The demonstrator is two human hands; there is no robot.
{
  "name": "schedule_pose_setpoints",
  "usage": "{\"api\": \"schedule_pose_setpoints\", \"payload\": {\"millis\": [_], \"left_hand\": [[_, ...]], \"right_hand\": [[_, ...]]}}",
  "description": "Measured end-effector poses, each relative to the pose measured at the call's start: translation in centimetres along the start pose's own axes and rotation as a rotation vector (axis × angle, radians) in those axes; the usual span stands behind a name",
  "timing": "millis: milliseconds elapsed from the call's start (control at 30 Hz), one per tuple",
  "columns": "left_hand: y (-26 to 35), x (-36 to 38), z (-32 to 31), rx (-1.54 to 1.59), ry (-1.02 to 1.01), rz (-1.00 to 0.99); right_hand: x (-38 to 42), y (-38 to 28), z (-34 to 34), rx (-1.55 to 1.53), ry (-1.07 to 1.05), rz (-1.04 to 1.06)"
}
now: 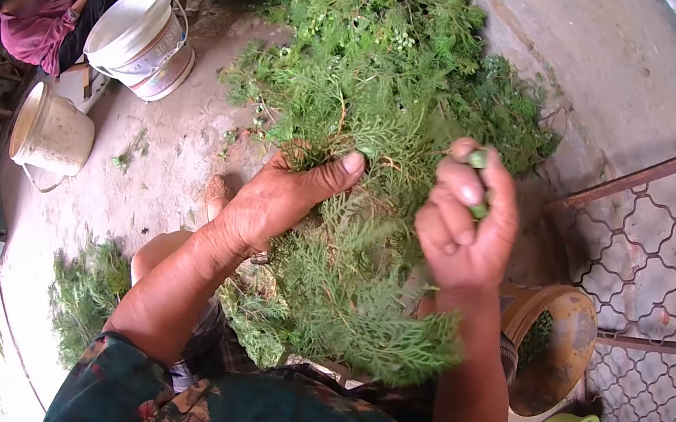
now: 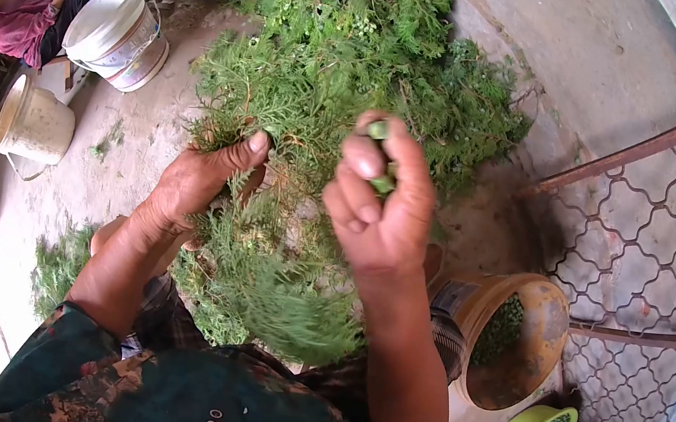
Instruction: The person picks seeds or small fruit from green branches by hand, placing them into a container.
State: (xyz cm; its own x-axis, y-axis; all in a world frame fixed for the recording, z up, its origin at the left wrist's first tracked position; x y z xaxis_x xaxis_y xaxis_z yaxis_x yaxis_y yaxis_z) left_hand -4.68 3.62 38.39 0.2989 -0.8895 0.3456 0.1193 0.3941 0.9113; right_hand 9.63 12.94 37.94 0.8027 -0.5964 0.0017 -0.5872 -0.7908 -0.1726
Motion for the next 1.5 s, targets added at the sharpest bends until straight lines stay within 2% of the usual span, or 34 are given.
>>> {"api": "schedule_pose_setpoints", "payload": {"millis": [67, 100, 167, 200, 267, 300, 333, 400, 467, 533, 667, 700, 733, 767, 833, 867, 900, 933, 1000, 1067, 1133, 1167, 1200, 1267, 1333, 1400, 1433, 1500], "left_hand": [[-0.2, -0.2, 0.2, 0.001, 0.041, -0.006], [0.0, 0.1, -0.2, 0.105, 0.053, -0.021], [-0.1, 0.1, -0.6, 0.212, 0.059, -0.053], [-0.2, 0.2, -0.6, 0.211, 0.052, -0.044], [0.2, 0.0, -0.7, 0.061, 0.005, -0.108], [0.1, -0.2, -0.8, 0.012, 0.020, -0.156], [0.3, -0.2, -1.0, 0.012, 0.024, -0.160], [0.6, -0.2, -1.4, -0.089, 0.032, -0.182], [-0.2, -0.5, -1.5, -0.128, 0.049, -0.240], [-0.6, -0.6, -1.5, -0.185, 0.054, -0.229], [-1.3, -1.1, -1.3, -0.375, 0.020, -0.276], [-1.4, -1.1, -1.4, -0.359, 0.058, -0.426], [-1.1, -0.9, -1.3, -0.342, 0.095, -0.575], [-1.0, -1.0, -1.2, -0.342, 0.094, -0.576], [-1.4, -2.1, 0.2, -0.025, 0.124, -0.198], [-1.9, -2.3, 0.7, 0.137, 0.148, -0.005], [-1.9, -2.3, 0.8, 0.417, 0.154, -0.024], [-2.3, -2.5, 1.2, 0.416, 0.172, -0.033], [-3.3, -3.2, 1.2, 0.557, 0.102, 0.031], [-2.1, -2.5, 0.7, 0.540, 0.101, 0.029], [-0.8, -1.9, 0.4, -0.029, 0.142, -0.059], [-0.8, -1.9, 0.1, -0.237, 0.213, -0.329], [-1.5, -2.1, -0.3, -0.235, 0.207, -0.333], [-1.6, -1.6, -0.6, -0.561, 0.381, -0.535], [-1.5, -1.3, -0.5, -0.633, 0.334, -0.476], [-1.2, -0.8, -0.5, -0.813, 0.332, -0.623], [-0.7, -0.5, -0.5, -0.877, 0.325, -0.716], [-0.7, -0.7, -0.8, -0.900, 0.353, -0.703]], "right_hand": [[0.2, -0.6, -0.5, 0.070, -0.062, 0.034], [0.2, -0.5, -1.1, 0.068, -0.064, 0.034], [0.7, 0.1, -1.3, 0.150, 0.101, 0.068], [0.9, 0.2, -1.1, 0.145, 0.111, 0.070], [0.8, 0.1, -1.0, 0.588, 0.095, 0.057], [0.9, 0.5, -1.8, 0.894, 0.221, 0.105], [0.7, 0.9, -1.2, 1.153, 0.171, 0.184], [0.1, 1.8, -0.5, 1.490, 0.043, 0.560], [0.1, 2.1, -0.6, 1.572, 0.052, 0.564], [0.0, 2.2, -0.9, 1.775, -0.016, 0.766], [0.0, 2.2, -0.9, 1.880, -0.100, 0.631], [0.2, 2.3, -1.3, 1.879, -0.102, 0.630], [0.4, 2.0, -1.0, 1.611, 0.054, 0.512], [0.5, 1.8, -0.6, 1.338, 0.196, 0.397], [0.8, -0.5, 0.1, 0.448, 0.168, 0.216], [0.6, -2.0, 0.1, 0.187, 0.201, 0.299], [0.6, -3.7, -0.1, 0.042, 0.039, 0.277], [0.9, -4.3, -0.4, 0.016, -0.039, 0.248], [1.1, -3.5, -0.8, 0.174, -0.071, 0.231], [1.3, -1.9, -1.6, 0.287, 0.022, 0.219], [1.3, -1.5, -1.3, 0.321, 0.103, 0.148], [1.4, -1.4, -0.8, 0.289, 0.093, 0.116], [1.5, -1.3, -0.6, 0.256, 0.084, 0.086], [1.8, -1.4, -0.9, 0.237, 0.084, 0.064], [2.1, -1.3, -1.4, 0.364, 0.100, 0.045], [2.2, -1.2, -1.7, 0.342, 0.083, 0.077], [2.3, -1.4, -1.9, 0.434, 0.115, 0.154], [2.2, -1.4, -2.0, 0.527, 0.150, 0.231]]}}
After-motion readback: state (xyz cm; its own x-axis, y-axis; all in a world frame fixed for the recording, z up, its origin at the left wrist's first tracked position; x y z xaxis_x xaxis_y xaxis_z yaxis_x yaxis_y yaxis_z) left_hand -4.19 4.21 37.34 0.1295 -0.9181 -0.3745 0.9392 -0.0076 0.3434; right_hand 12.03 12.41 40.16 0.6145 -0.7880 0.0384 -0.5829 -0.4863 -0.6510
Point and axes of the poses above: each hand's wrist, its own x-axis away from the middle knuckle, its own z-axis out of the back of the hand, y = z × x, the point moved 4 cm from there along -x, towards the middle knuckle, and after that the axes turned 7 degrees about -x, right-handed, at the moved point
